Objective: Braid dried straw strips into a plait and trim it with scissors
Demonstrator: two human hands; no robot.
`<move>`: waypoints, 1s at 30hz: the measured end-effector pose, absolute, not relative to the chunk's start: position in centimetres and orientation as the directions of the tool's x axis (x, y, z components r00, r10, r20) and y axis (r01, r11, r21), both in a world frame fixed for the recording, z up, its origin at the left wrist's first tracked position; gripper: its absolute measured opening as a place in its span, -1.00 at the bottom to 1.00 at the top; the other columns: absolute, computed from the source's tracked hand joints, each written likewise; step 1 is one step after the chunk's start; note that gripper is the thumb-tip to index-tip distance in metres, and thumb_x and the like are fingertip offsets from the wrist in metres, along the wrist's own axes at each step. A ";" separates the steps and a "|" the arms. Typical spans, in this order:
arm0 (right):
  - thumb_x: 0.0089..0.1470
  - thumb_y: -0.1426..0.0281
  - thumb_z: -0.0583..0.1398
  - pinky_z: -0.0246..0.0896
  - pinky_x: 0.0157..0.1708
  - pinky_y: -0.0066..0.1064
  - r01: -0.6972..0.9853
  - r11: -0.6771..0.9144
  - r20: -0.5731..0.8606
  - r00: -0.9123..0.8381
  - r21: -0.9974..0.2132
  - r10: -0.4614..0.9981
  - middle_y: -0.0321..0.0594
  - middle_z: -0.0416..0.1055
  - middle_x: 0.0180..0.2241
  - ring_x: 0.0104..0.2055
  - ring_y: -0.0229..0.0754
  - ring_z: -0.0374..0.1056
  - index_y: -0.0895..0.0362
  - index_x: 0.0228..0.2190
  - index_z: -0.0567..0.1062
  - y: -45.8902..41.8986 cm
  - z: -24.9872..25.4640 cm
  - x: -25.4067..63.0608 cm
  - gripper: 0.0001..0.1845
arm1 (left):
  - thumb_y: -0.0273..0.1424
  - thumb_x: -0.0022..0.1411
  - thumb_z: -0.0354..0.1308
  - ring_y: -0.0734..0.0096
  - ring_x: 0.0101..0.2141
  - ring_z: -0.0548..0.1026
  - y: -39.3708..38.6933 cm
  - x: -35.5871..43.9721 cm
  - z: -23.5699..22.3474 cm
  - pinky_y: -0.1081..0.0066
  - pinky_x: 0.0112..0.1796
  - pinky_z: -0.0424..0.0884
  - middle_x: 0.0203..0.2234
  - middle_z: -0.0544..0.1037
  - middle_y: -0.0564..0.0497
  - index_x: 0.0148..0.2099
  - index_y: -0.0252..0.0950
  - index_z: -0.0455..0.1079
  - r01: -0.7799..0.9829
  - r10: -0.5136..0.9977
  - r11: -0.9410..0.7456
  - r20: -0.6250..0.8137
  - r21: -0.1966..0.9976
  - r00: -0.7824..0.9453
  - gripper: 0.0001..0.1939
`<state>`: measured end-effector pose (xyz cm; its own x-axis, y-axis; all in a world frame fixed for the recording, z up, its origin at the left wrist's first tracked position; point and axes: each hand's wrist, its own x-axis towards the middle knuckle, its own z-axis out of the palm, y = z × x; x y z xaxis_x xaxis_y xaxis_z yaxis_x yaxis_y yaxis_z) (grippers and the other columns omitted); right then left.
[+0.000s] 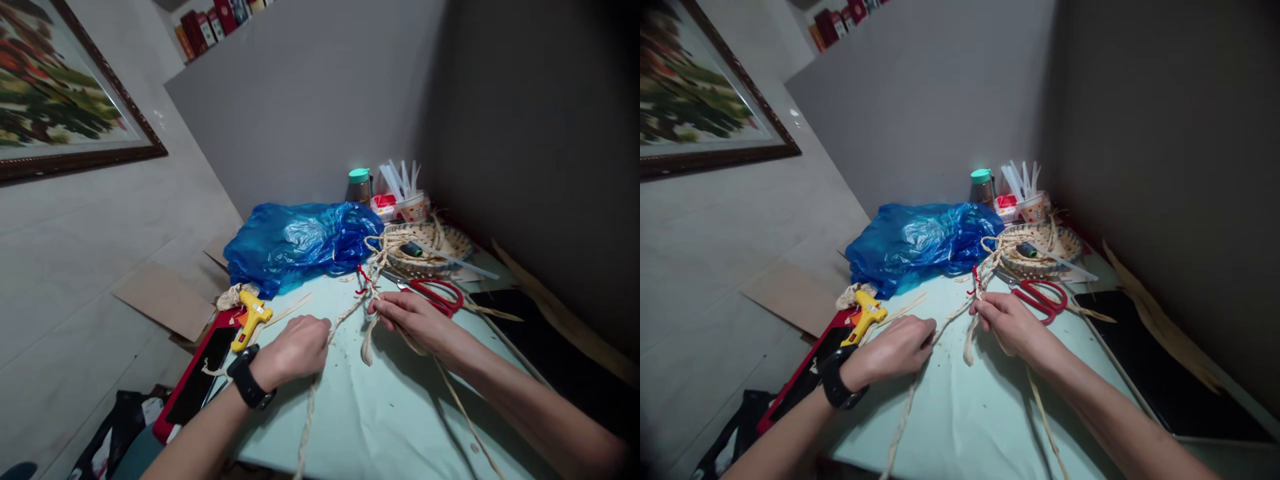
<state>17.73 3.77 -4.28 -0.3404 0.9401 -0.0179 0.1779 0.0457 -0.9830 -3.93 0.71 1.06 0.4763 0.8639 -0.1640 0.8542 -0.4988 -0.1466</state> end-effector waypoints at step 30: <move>0.15 0.21 0.06 -0.07 -0.54 -0.47 0.131 -0.061 -0.108 -0.393 -0.989 0.913 -0.38 0.18 -0.67 -0.58 -0.28 0.08 0.17 -0.44 0.49 3.8 -5.4 17.6 -0.66 | -0.74 0.07 0.03 0.19 0.05 0.39 25.4 2.6 8.1 0.30 0.01 0.29 0.12 0.38 -0.23 0.15 -0.34 0.31 0.804 0.771 -0.594 0.263 -0.028 0.579 -0.42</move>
